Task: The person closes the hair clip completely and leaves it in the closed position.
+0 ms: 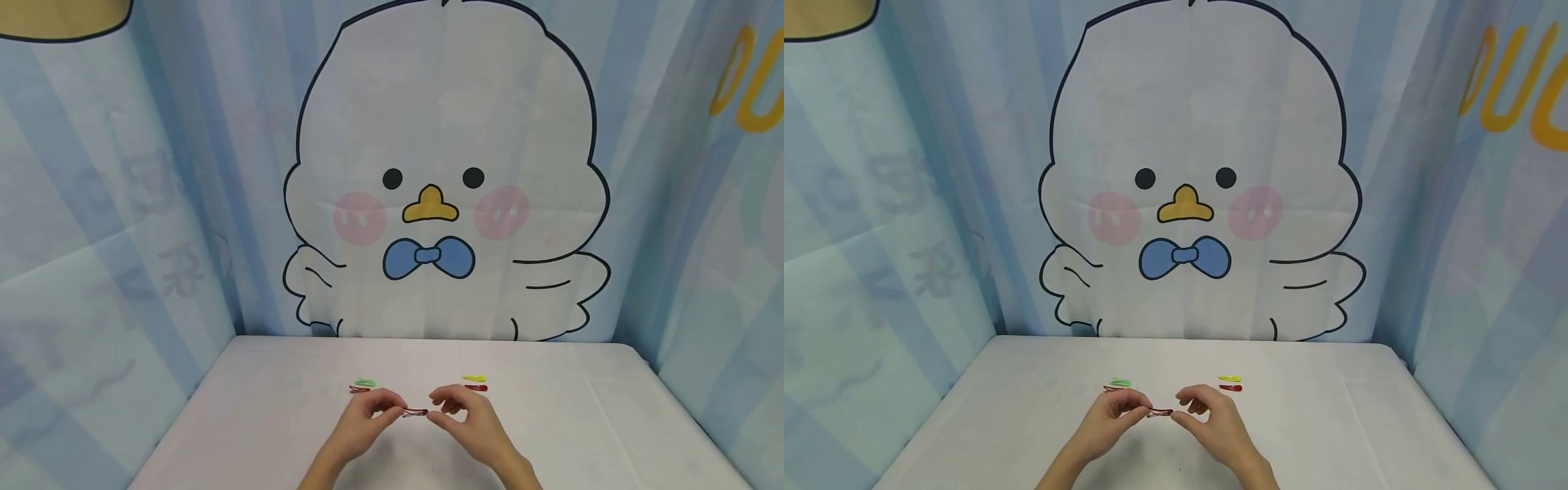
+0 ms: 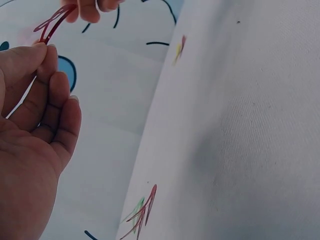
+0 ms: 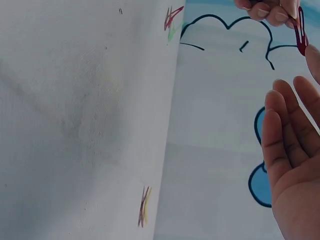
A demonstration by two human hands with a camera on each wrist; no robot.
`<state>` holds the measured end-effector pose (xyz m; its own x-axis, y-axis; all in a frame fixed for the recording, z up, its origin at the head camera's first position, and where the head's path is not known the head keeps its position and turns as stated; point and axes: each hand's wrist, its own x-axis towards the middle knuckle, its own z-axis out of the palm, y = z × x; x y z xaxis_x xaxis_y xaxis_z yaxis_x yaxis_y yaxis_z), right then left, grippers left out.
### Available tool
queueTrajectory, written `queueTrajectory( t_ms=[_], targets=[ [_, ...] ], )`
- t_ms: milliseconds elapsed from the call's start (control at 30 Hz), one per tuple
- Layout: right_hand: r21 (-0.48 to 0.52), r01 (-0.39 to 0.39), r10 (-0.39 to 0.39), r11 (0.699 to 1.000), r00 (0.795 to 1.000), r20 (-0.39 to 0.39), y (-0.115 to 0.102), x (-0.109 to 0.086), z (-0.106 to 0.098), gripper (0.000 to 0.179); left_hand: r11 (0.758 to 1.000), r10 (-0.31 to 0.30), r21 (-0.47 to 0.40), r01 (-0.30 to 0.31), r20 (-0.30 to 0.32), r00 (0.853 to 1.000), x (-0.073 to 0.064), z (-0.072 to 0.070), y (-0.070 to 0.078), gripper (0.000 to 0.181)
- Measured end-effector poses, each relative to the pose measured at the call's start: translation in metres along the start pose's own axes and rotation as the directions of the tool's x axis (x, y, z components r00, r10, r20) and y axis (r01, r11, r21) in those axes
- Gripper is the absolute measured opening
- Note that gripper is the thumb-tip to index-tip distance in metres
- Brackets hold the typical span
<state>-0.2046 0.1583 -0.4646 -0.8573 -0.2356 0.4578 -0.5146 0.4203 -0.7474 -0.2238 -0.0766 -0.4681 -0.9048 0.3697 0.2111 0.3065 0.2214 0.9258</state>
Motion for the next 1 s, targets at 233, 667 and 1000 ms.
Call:
queueTrajectory(
  t_ms=[233,667,1000],
  targets=[
    [0.044,0.009,-0.009,0.999,1.0,0.004,-0.007,-0.001,0.004,0.019,0.999,0.04,-0.016,-0.04,0.002,0.999,0.001,0.005,-0.002,0.008],
    [0.053,0.033,-0.031,0.998,0.999,-0.031,-0.008,-0.004,0.01,0.011,0.999,0.02,-0.036,-0.02,-0.003,1.0,-0.001,0.011,-0.002,0.008],
    [0.033,0.049,-0.047,0.998,0.998,-0.051,-0.006,-0.004,0.011,0.013,0.993,0.057,-0.105,-0.058,-0.012,0.998,-0.003,0.013,-0.002,0.012]
  ],
)
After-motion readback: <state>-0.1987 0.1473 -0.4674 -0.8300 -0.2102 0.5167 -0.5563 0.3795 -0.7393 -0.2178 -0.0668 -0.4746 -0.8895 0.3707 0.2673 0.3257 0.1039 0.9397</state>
